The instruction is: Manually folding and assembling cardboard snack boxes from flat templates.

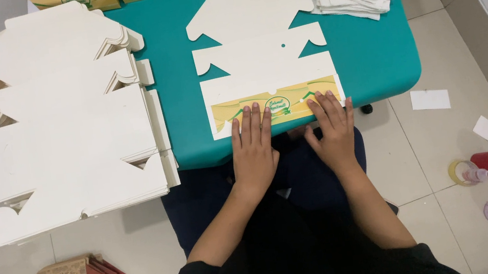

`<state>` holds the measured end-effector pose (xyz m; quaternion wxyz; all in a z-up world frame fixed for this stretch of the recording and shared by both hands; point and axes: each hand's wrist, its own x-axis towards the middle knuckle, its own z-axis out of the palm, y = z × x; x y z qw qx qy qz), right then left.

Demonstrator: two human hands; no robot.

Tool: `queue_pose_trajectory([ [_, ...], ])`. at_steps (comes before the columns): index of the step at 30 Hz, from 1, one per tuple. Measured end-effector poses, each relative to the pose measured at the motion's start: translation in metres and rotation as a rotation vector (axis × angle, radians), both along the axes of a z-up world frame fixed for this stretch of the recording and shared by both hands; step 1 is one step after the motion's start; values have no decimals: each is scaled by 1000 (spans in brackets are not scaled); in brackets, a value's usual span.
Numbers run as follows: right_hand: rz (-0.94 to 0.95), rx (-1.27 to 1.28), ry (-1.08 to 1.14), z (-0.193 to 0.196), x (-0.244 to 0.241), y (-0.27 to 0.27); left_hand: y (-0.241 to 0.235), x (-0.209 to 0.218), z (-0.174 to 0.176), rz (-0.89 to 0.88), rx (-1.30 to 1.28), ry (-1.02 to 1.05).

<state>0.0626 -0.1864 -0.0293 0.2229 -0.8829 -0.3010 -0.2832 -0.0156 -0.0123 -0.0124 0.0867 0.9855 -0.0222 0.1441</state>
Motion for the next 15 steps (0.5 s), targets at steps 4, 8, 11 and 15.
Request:
queue_pose_trajectory([
  [4, -19, 65, 142, 24, -8, 14, 1, -1, 1, -5, -14, -5],
  [8, 104, -83, 148, 27, -2, 32, 1, -2, 0, -7, 1, 21],
  [11, 143, -183, 119, 28, -2, 38, 2, -5, 4, -6, -4, 38],
  [15, 124, -206, 181, 28, -14, 35, -1, -18, 12, 1, 28, 47],
])
